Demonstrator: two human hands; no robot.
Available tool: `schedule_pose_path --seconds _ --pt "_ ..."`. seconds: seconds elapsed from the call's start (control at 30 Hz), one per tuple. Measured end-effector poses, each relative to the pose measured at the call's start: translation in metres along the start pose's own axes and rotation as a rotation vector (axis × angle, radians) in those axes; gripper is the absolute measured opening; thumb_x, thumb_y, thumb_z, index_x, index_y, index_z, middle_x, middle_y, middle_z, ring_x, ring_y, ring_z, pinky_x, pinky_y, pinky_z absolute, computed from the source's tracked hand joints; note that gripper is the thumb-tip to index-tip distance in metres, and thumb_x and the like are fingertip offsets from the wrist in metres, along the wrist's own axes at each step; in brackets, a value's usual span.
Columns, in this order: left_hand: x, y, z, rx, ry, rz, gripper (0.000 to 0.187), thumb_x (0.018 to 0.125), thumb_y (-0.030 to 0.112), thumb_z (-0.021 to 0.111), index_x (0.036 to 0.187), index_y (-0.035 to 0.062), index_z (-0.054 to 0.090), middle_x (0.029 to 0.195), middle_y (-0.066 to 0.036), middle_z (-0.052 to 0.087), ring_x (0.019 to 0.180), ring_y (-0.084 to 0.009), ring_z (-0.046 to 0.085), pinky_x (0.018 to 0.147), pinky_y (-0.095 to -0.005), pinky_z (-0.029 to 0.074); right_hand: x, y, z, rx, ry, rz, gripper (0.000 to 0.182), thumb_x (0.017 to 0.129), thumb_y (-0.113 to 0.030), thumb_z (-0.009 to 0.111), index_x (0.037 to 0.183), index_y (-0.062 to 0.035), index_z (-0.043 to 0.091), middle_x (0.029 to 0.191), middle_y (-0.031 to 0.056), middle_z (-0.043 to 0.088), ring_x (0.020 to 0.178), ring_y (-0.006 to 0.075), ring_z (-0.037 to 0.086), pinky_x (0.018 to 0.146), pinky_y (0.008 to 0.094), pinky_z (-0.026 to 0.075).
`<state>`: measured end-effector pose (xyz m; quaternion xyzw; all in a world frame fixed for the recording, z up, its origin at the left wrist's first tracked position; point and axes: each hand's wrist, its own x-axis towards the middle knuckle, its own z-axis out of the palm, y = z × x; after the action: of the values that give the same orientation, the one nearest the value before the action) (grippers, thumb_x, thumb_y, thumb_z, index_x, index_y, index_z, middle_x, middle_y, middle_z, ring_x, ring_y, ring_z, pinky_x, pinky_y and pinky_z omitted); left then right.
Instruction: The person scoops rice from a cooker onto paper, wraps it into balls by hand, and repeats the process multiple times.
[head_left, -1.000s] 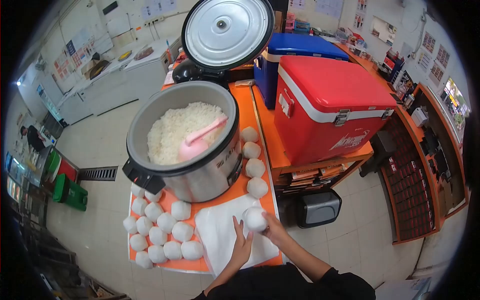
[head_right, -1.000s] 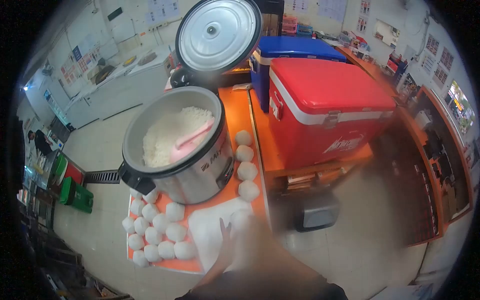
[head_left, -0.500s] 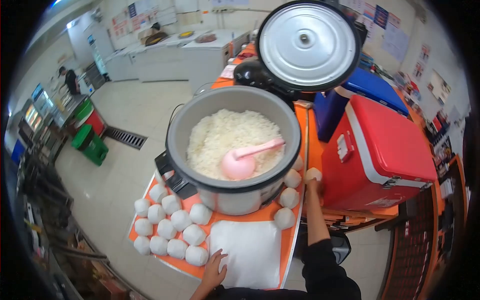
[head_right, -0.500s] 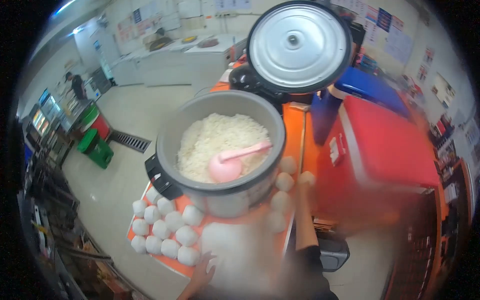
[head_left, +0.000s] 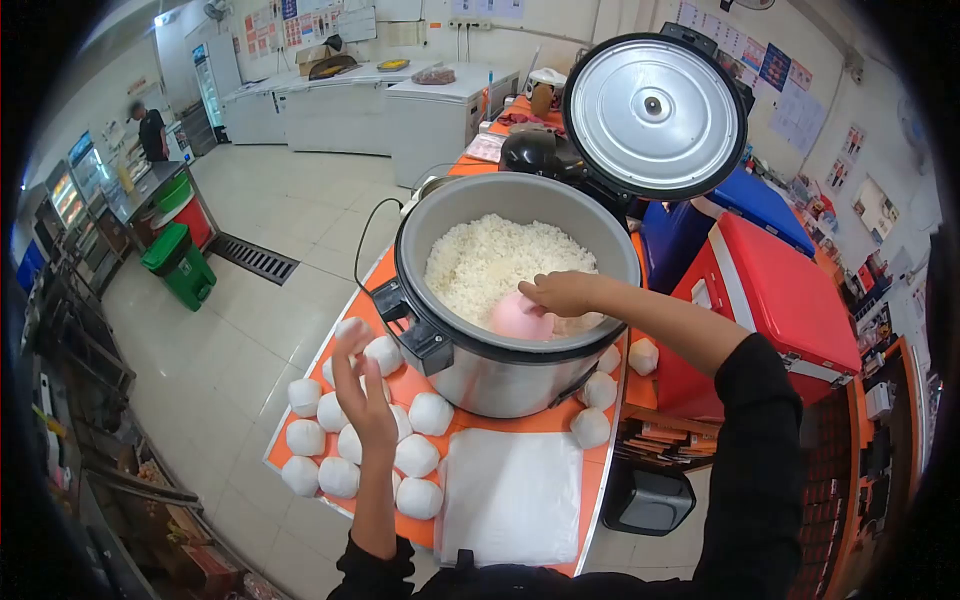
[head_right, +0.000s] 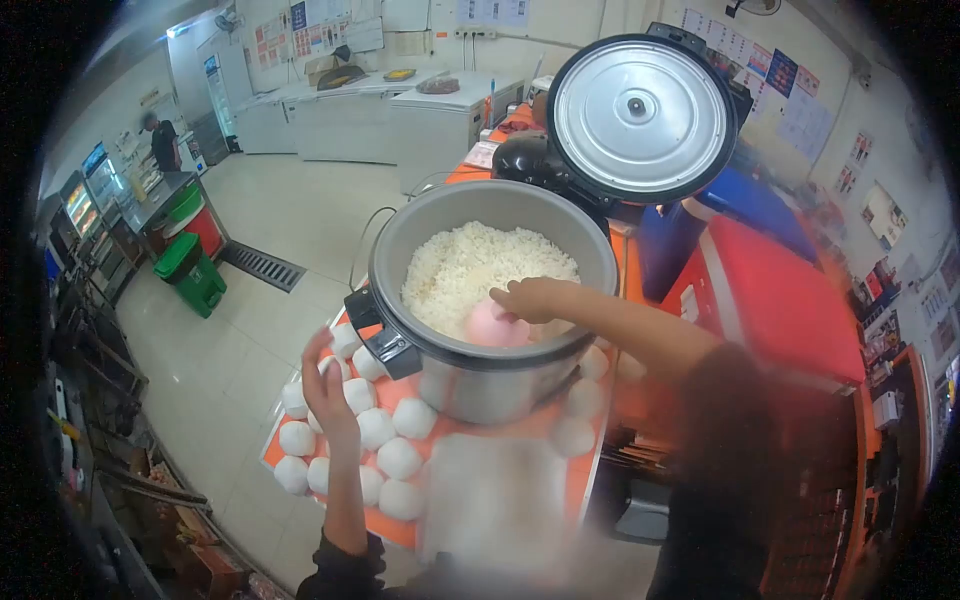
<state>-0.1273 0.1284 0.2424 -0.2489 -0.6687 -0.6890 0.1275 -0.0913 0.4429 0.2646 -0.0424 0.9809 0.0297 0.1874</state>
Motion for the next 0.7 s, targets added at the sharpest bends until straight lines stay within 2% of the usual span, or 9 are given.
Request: schedule_pose_path --seconds 0.03,0.1,0.17,0.2,0.27,0.33,0.43,0.5,0.7 --pt "0.015 -0.003 0.003 -0.032 -0.003 -0.015 0.038 0.086 0.010 0.042 0.123 0.0015 0.042 0.123 -0.013 0.046 0.117 -0.0228 0.041 0.100 -0.0362 0.029 0.001 -0.001 -0.003 -0.010 -0.005 0.006 0.030 0.087 -0.022 0.046 0.113 -0.0078 0.045 0.095 0.0156 0.060 0.093 0.0306 0.058 0.077 0.0417 0.046" --pt "0.044 -0.010 0.014 -0.069 -0.001 -0.030 0.041 0.088 0.013 0.041 0.127 0.0026 0.038 0.128 -0.013 0.042 0.122 -0.0226 0.037 0.102 -0.0365 0.026 0.004 -0.004 -0.012 0.309 0.132 0.004 0.027 0.087 -0.023 0.047 0.110 -0.0097 0.047 0.096 0.0179 0.059 0.089 0.0324 0.060 0.075 0.0427 0.047" --pt "0.062 -0.026 0.033 -0.118 -0.038 -0.169 0.043 0.090 0.015 0.039 0.130 0.0042 0.032 0.133 -0.013 0.037 0.126 -0.0240 0.032 0.104 -0.0374 0.023 0.018 0.001 -0.035 0.172 0.305 0.188 0.025 0.086 -0.023 0.048 0.107 -0.0105 0.053 0.093 0.0165 0.061 0.082 0.0322 0.062 0.071 0.0430 0.048" --pt "0.063 -0.033 0.041 -0.122 -0.036 -0.175 0.043 0.090 0.015 0.039 0.130 0.0042 0.032 0.133 -0.013 0.037 0.126 -0.0240 0.032 0.104 -0.0374 0.023 0.023 0.003 -0.049 -0.037 0.379 0.262 0.023 0.086 -0.024 0.049 0.101 -0.0121 0.061 0.089 0.0138 0.062 0.080 0.0308 0.063 0.069 0.0419 0.049" --pt "0.068 -0.043 0.056 0.056 -0.048 -0.216 0.041 0.092 0.013 0.034 0.131 0.0043 0.030 0.133 -0.014 0.037 0.128 -0.0261 0.031 0.104 -0.0377 0.023 0.049 0.037 -0.048 -0.074 0.380 0.330 0.022 0.086 -0.025 0.049 0.099 -0.0139 0.063 0.090 0.0124 0.063 0.081 0.0294 0.063 0.070 0.0409 0.049" --pt "0.068 -0.039 0.061 -0.072 0.013 -0.203 0.039 0.092 0.011 0.032 0.130 0.0042 0.031 0.133 -0.015 0.037 0.128 -0.0263 0.031 0.104 -0.0377 0.023 0.076 0.059 -0.049 -0.102 0.390 0.400 0.023 0.087 -0.026 0.049 0.098 -0.0156 0.066 0.092 0.0110 0.064 0.083 0.0281 0.063 0.070 0.0400 0.050" --pt "0.068 -0.044 0.061 -0.194 0.060 -0.195 0.038 0.091 0.004 0.027 0.129 0.0045 0.033 0.132 -0.015 0.038 0.127 -0.0260 0.033 0.104 -0.0374 0.025 0.104 0.068 -0.051 -0.041 0.283 0.484 0.025 0.087 -0.029 0.049 0.099 -0.0166 0.066 0.100 0.0108 0.063 0.091 0.0271 0.062 0.074 0.0399 0.050" --pt "0.069 -0.044 0.061 -0.208 0.046 -0.195 0.038 0.089 0.002 0.026 0.126 0.0042 0.037 0.129 -0.014 0.041 0.125 -0.0254 0.036 0.104 -0.0368 0.026 0.113 0.062 -0.053 -0.049 0.239 0.373 0.036 0.089 -0.034 0.043 0.092 -0.0081 0.067 0.095 0.0166 0.064 0.088 0.0319 0.062 0.075 0.0425 0.047" --pt "0.070 -0.040 0.061 -0.177 0.052 -0.191 0.037 0.085 -0.002 0.026 0.118 0.0020 0.043 0.122 -0.013 0.046 0.120 -0.0246 0.040 0.103 -0.0359 0.028 0.124 0.075 -0.055 -0.004 0.025 0.291 0.038 0.090 -0.036 0.041 0.099 -0.0086 0.065 0.099 0.0157 0.064 0.090 0.0326 0.060 0.078 0.0429 0.045"
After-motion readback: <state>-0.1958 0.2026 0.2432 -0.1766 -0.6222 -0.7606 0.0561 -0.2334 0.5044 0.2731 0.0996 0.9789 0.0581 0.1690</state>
